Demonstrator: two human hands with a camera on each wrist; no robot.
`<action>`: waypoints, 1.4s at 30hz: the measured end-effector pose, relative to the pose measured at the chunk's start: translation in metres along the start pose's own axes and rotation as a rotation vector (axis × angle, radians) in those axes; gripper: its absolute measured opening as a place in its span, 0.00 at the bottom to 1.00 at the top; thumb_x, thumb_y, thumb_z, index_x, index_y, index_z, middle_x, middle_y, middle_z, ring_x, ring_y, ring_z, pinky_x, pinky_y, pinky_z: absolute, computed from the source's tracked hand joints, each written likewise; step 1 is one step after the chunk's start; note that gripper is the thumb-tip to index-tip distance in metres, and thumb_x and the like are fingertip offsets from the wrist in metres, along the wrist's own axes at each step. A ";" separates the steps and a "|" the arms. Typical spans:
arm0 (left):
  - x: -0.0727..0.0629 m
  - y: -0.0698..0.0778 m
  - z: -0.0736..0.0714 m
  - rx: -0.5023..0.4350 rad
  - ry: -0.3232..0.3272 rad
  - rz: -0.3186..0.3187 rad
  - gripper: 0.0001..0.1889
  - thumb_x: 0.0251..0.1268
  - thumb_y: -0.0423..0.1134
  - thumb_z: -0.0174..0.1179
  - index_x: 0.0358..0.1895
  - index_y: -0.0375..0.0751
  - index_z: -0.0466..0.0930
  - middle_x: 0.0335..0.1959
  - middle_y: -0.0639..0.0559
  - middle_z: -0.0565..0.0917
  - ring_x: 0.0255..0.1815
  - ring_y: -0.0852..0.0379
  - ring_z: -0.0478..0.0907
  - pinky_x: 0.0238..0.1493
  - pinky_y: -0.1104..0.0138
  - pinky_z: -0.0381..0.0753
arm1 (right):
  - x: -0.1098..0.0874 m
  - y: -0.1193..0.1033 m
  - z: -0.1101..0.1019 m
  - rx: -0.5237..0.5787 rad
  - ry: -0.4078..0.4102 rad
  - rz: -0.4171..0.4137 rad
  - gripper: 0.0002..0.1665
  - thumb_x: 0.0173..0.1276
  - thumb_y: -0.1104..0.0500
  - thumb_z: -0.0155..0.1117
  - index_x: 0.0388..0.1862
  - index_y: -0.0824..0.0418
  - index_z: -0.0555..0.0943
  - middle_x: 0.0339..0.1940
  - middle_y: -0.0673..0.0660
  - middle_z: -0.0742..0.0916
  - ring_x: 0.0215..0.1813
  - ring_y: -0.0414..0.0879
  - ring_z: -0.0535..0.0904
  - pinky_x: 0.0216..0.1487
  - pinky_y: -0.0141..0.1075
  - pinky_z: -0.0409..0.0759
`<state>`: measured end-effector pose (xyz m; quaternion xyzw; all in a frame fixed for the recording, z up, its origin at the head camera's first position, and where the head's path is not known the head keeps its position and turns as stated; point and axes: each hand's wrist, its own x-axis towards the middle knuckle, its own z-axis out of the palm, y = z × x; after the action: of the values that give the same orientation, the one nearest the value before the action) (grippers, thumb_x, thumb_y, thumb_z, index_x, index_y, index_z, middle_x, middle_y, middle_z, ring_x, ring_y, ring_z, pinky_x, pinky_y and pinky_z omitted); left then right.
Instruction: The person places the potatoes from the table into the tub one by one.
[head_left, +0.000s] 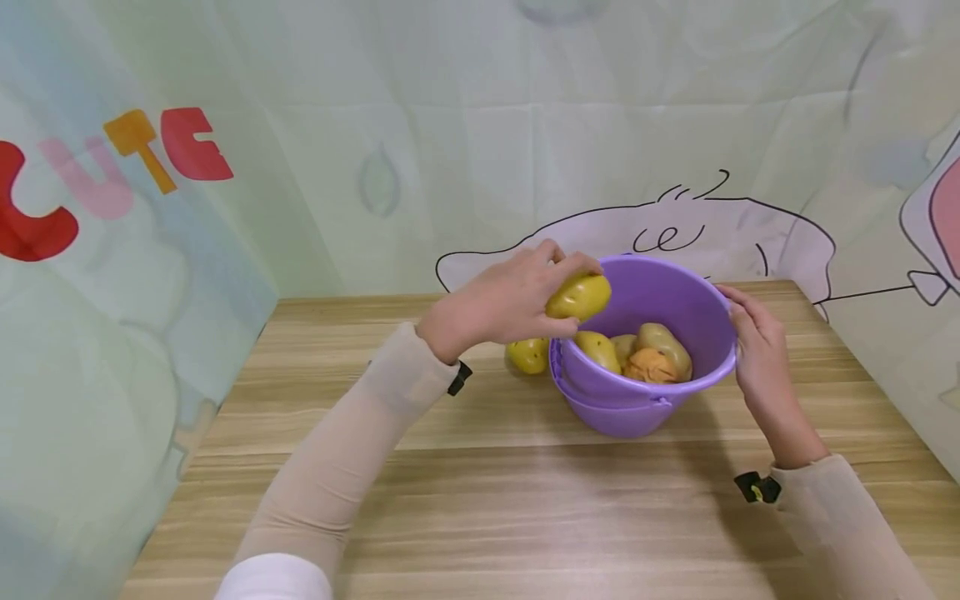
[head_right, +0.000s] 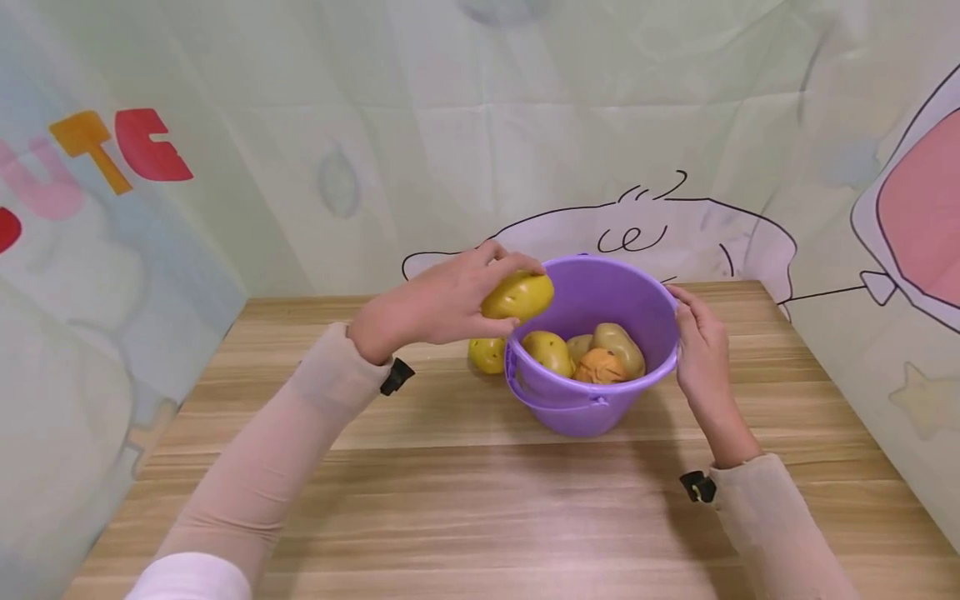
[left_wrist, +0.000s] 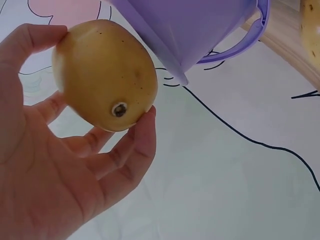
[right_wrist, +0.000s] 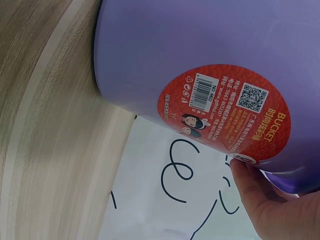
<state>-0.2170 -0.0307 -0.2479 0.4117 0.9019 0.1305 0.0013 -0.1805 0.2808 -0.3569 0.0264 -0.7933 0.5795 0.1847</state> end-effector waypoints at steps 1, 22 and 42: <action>0.001 0.001 0.001 0.002 -0.006 -0.001 0.30 0.65 0.53 0.60 0.70 0.59 0.65 0.54 0.48 0.69 0.47 0.55 0.68 0.41 0.64 0.76 | 0.000 0.000 0.000 0.000 0.000 0.000 0.26 0.83 0.54 0.40 0.68 0.67 0.74 0.55 0.48 0.81 0.54 0.40 0.75 0.49 0.24 0.73; 0.019 0.014 0.012 0.075 -0.068 -0.021 0.33 0.67 0.56 0.57 0.74 0.66 0.58 0.62 0.51 0.67 0.51 0.56 0.68 0.41 0.66 0.75 | -0.001 0.000 0.002 -0.019 0.013 -0.020 0.26 0.83 0.56 0.39 0.67 0.70 0.73 0.56 0.48 0.80 0.55 0.38 0.74 0.50 0.23 0.72; 0.023 0.017 0.017 0.099 -0.040 0.027 0.29 0.72 0.50 0.52 0.75 0.61 0.59 0.60 0.52 0.68 0.51 0.57 0.68 0.42 0.67 0.75 | -0.001 -0.001 0.002 0.000 0.020 -0.021 0.26 0.83 0.55 0.41 0.67 0.69 0.73 0.54 0.45 0.80 0.54 0.38 0.74 0.49 0.23 0.72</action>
<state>-0.2173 0.0014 -0.2582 0.4259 0.9014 0.0775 -0.0026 -0.1798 0.2783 -0.3574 0.0288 -0.7911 0.5778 0.1986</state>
